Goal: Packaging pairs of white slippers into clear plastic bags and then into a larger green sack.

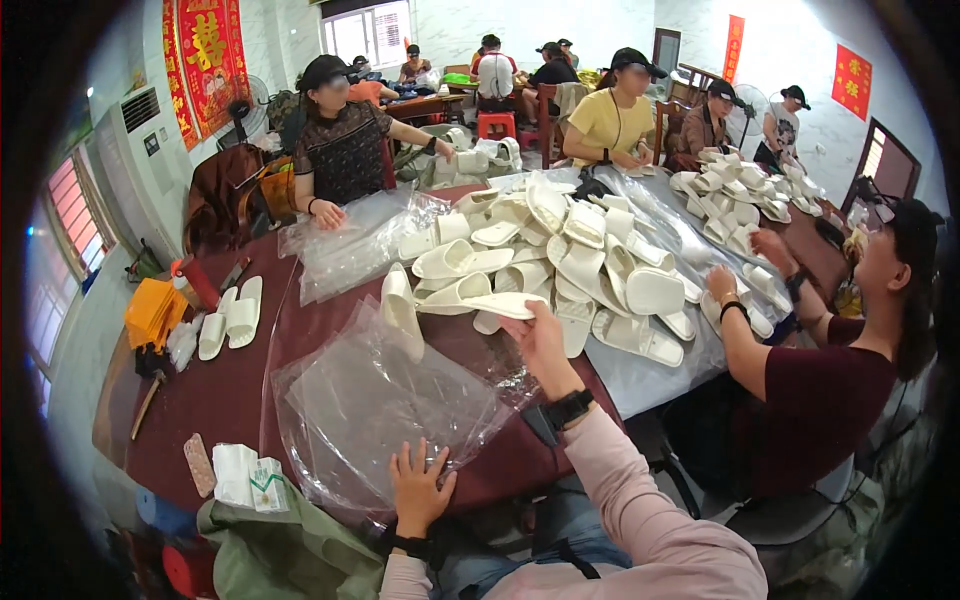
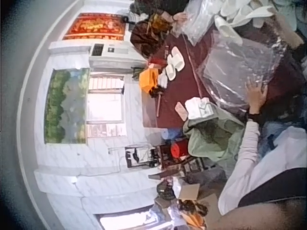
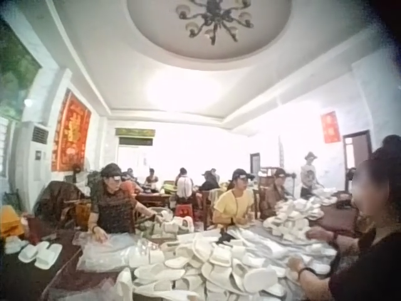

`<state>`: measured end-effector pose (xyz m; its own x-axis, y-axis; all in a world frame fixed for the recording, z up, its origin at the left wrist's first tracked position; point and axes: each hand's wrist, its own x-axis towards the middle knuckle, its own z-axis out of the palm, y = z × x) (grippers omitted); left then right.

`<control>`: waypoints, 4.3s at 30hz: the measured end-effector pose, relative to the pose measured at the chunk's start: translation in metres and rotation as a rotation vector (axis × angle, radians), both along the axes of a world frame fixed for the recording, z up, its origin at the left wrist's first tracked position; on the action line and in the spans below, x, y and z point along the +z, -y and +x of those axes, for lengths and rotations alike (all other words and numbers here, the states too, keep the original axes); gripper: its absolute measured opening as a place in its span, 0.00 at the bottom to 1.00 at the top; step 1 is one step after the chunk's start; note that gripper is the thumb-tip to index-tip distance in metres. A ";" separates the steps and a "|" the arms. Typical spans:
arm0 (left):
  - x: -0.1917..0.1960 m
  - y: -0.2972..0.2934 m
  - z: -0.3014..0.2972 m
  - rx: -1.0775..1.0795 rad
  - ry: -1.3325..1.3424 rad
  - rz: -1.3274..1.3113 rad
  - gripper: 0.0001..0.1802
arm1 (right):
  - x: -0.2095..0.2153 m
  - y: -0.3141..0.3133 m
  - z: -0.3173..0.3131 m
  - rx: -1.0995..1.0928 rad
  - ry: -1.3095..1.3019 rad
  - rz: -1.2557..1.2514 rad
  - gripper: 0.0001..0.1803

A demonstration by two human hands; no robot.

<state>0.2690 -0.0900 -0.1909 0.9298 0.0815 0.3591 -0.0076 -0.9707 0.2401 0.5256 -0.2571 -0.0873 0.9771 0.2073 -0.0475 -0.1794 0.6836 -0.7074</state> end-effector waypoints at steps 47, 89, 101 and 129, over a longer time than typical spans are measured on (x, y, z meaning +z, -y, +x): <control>0.001 0.003 0.010 -0.025 -0.051 0.024 0.25 | -0.055 0.045 -0.063 0.026 0.675 -1.924 0.39; 0.030 0.004 0.002 -0.047 0.030 0.196 0.19 | -0.089 0.085 -0.072 0.723 0.522 -1.286 0.27; 0.000 -0.009 -0.006 -0.070 -0.168 0.036 0.27 | -0.090 0.064 -0.091 0.178 0.262 -0.879 0.26; -0.033 -0.016 0.017 0.017 0.009 -0.410 0.23 | -0.025 0.092 -0.163 0.397 -0.185 -0.301 0.24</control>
